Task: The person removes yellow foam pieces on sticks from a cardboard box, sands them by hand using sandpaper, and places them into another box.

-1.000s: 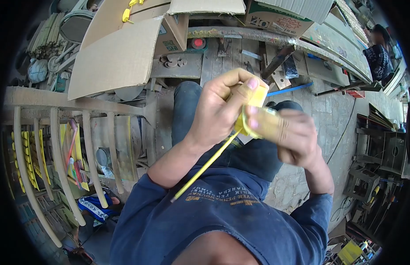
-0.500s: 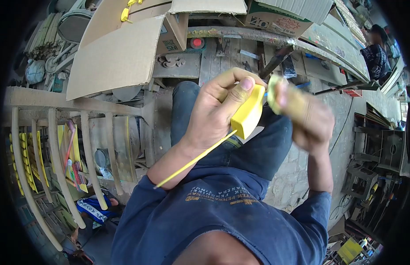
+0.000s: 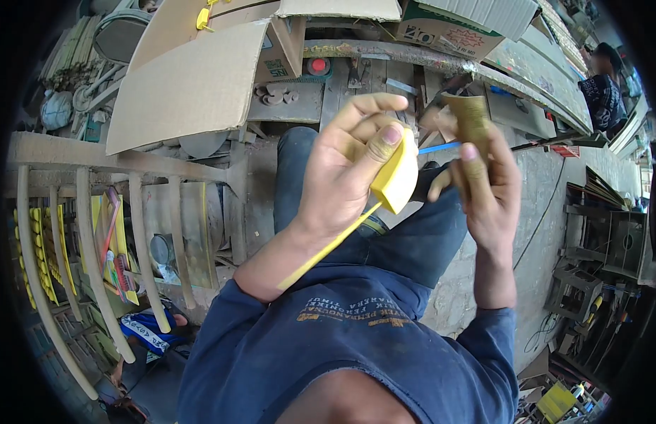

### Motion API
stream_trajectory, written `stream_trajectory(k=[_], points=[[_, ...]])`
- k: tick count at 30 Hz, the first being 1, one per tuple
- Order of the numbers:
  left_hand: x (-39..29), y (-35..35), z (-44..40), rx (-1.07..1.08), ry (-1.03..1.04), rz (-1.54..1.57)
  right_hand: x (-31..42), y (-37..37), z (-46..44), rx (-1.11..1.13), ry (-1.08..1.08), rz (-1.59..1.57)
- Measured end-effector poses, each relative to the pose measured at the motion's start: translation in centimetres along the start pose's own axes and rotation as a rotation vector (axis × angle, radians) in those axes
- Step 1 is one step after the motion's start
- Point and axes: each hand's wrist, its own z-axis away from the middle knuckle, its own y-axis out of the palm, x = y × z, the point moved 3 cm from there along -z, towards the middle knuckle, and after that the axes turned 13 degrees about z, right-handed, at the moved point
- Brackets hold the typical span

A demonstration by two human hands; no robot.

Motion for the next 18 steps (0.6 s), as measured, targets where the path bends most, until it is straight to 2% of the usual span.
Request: stream_trajectory(k=[2, 4, 7, 9, 13, 18], points=[[0.1, 0.2, -0.3, 0.007, 0.068, 0.016, -1.2, 0.8, 0.4, 0.151, 0.081, -0.233], [0.1, 0.4, -0.5, -0.036, 0.146, -0.063, -1.8, 1.7, 0.6, 0.090, 0.033, -0.269], [0.0, 0.1, -0.7, -0.024, 0.138, -0.016, -1.4, 2.4, 0.4, 0.100, 0.065, -0.305], [0.0, 0.0, -0.7, -0.027, 0.150, -0.007, -1.2, 2.5, 0.0, 0.036, 0.135, -0.217], [0.4, -0.4, -0.8, 0.051, 0.101, 0.076, -1.2, 2.4, -0.4, 0.100, 0.146, -0.247], [0.2, -0.5, -1.1, 0.022, -0.061, 0.042, -0.8, 1.5, -0.7, -0.025, 0.046, -0.147]])
